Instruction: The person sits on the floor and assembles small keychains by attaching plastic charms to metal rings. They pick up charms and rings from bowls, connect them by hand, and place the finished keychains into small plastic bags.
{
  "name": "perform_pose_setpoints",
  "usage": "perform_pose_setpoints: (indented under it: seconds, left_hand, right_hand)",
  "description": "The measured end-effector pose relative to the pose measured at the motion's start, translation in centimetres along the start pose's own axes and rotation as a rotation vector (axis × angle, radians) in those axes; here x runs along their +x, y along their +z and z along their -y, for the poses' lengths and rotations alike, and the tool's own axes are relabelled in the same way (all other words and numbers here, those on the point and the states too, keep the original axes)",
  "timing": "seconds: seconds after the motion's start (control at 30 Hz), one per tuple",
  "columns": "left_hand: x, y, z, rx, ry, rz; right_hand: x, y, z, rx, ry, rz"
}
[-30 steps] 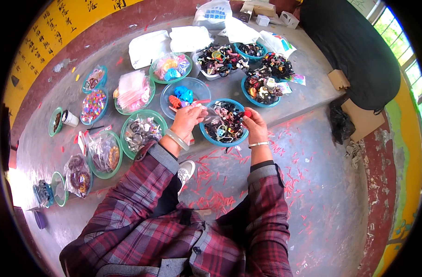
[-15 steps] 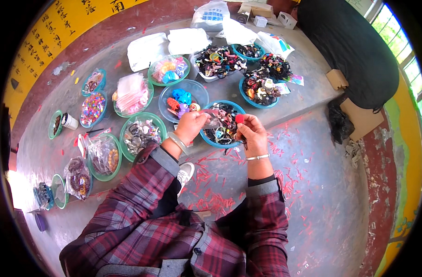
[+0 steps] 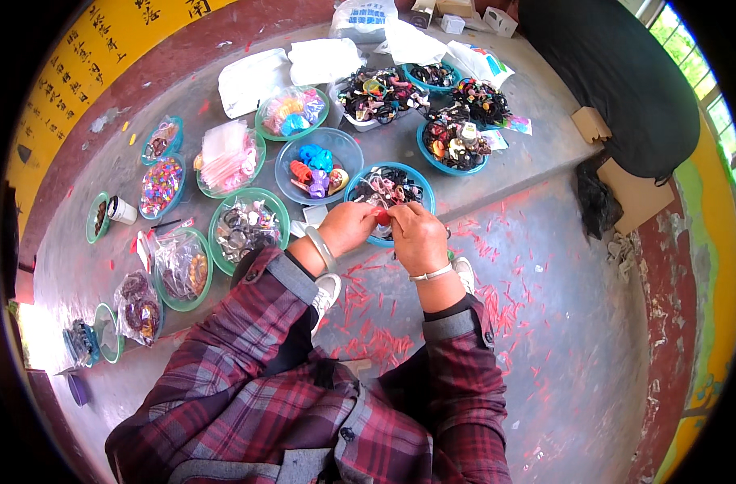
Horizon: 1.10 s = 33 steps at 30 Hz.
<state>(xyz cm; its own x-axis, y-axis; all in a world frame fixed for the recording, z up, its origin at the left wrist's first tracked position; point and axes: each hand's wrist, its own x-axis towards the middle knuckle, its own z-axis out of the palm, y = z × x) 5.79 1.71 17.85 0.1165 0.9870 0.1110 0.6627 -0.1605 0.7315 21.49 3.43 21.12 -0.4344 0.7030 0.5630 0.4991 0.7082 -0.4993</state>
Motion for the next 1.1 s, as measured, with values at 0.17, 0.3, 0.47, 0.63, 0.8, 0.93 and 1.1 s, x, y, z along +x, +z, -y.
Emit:
perform_pose_setpoints:
  seconds: [0.17,0.3,0.47,0.63,0.8,0.93,1.1]
  left_hand:
    - [0.0,-0.3,-0.4,-0.007,-0.024,0.049]
    - [0.1,0.0,0.1,-0.066,-0.013,0.097]
    - [0.2,0.3,0.1,-0.117,-0.043,0.169]
    - [0.1,0.3,0.4,-0.155,0.024,0.136]
    - [0.0,-0.3,-0.8,-0.509,-0.278,0.282]
    - [0.2,-0.3,-0.7,-0.547,-0.202,0.379]
    - [0.4,0.4,0.3,-0.552,-0.264,0.344]
  right_hand:
    - [-0.3,0.0,-0.4,-0.099,-0.033,0.031]
    - [-0.1,0.1,-0.1,-0.139,-0.025,0.037]
    - [-0.2,0.1,-0.1,-0.181,0.003,0.063]
    - [-0.3,0.0,0.3,-0.071,0.072,0.159]
    - [0.2,-0.6,0.7,0.059,0.295,0.312]
    - [0.0,-0.8,0.1,0.105,0.290,0.401]
    - [-0.1,-0.7,-1.1,0.396,0.434,0.374]
